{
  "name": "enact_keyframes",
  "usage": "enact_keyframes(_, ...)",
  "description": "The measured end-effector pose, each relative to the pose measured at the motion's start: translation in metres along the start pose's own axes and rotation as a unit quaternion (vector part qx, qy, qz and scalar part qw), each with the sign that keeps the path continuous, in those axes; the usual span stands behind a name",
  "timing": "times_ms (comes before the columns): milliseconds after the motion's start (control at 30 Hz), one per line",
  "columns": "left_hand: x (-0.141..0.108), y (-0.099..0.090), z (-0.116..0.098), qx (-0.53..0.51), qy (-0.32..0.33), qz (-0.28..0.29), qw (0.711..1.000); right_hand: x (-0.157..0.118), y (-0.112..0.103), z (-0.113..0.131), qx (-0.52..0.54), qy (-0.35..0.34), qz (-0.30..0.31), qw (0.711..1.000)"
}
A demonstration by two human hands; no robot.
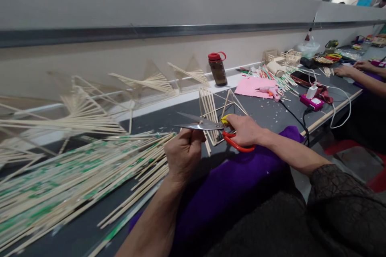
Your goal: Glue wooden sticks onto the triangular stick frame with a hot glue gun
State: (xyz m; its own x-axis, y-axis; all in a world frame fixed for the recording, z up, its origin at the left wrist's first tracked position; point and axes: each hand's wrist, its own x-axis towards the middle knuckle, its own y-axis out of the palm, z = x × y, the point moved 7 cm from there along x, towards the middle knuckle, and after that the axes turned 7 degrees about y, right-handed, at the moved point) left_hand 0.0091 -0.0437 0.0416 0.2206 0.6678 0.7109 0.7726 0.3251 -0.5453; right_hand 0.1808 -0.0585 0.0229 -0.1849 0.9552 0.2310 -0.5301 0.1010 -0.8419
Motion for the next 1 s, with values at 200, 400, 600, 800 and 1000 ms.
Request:
enact_keyframes(200, -0.001, -0.002, -0.003, -0.059, -0.008, -0.032, 0.998, -0.001, -0.002, 0.001, 0.016, -0.017, -0.021, 1.000)
enact_keyframes(400, -0.003, 0.001, -0.004, -0.194, -0.053, -0.060, 0.978, -0.008, -0.007, 0.000, 0.051, -0.065, -0.092, 0.992)
enact_keyframes(600, -0.002, 0.000, -0.010, -0.194, -0.031, -0.044, 0.979, -0.009, -0.008, -0.003, 0.055, -0.084, -0.118, 0.988)
enact_keyframes(800, -0.001, -0.004, -0.018, -0.187, -0.024, -0.047, 0.981, -0.009, -0.008, -0.003, 0.049, -0.067, -0.124, 0.989)
enact_keyframes(1000, 0.000, -0.004, -0.021, -0.186, 0.019, -0.029, 0.982, -0.008, -0.005, -0.006, 0.020, -0.039, -0.106, 0.993)
